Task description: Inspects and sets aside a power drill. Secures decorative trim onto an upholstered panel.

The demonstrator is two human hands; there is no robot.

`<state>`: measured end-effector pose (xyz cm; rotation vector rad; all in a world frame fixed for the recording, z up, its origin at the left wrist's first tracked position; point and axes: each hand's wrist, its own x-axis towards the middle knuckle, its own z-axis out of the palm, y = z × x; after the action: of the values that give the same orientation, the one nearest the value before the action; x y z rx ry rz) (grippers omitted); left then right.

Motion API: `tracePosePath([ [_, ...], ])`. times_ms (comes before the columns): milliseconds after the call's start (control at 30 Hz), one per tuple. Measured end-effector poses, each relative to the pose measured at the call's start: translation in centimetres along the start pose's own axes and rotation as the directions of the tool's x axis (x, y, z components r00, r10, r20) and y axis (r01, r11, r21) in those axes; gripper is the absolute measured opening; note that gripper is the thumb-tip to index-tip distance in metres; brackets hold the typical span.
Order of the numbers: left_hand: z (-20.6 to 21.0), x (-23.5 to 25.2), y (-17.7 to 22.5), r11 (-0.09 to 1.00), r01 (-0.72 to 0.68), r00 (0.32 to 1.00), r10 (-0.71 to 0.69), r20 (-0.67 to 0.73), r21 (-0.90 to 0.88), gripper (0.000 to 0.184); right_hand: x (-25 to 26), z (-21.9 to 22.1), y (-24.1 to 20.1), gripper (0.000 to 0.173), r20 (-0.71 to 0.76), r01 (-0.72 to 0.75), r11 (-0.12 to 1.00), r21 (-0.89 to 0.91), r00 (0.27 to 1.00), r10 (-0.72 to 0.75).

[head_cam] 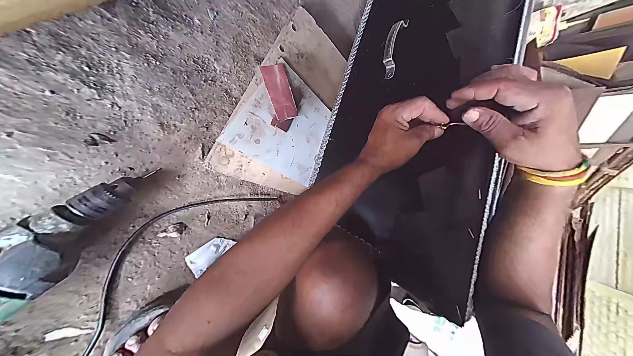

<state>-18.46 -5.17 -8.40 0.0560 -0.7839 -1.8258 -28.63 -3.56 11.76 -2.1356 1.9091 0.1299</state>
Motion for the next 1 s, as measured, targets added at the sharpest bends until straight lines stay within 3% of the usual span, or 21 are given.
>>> tracePosePath([
  [100,-0.1,-0.2,0.4,0.999,0.023,1.0,-0.023,-0.001,0.037,0.012,0.4,0.4,0.8,0.038,-0.197,0.111,0.967,0.227,0.978,-0.066],
  [200,-0.2,-0.3,1.1,0.995,0.053,0.998,-0.055,0.019,0.087,0.011,0.6,1.0,2.1,0.04,-0.4,0.209,0.868,0.45,0.916,-0.014],
  [300,-0.2,-0.4,1.1,0.994,0.052,0.998,-0.054,0.021,0.101,0.011,0.4,1.1,2.6,0.04,-0.442,0.231,0.812,0.535,0.897,0.036],
  [700,-0.1,-0.3,0.7,1.0,0.031,1.0,-0.031,-0.007,-0.006,0.011,0.5,1.1,1.6,0.017,-0.305,0.177,0.895,0.409,0.951,-0.049],
  [800,0.1,-0.3,0.6,0.999,0.026,1.0,-0.026,-0.012,-0.024,0.011,0.2,0.7,1.6,0.013,-0.215,0.161,0.911,0.38,0.973,-0.082],
  [1000,0.4,-0.5,0.8,1.0,0.023,0.999,-0.023,-0.032,-0.012,0.012,0.4,0.2,-0.5,0.021,0.064,0.038,0.997,-0.066,0.997,-0.034],
])
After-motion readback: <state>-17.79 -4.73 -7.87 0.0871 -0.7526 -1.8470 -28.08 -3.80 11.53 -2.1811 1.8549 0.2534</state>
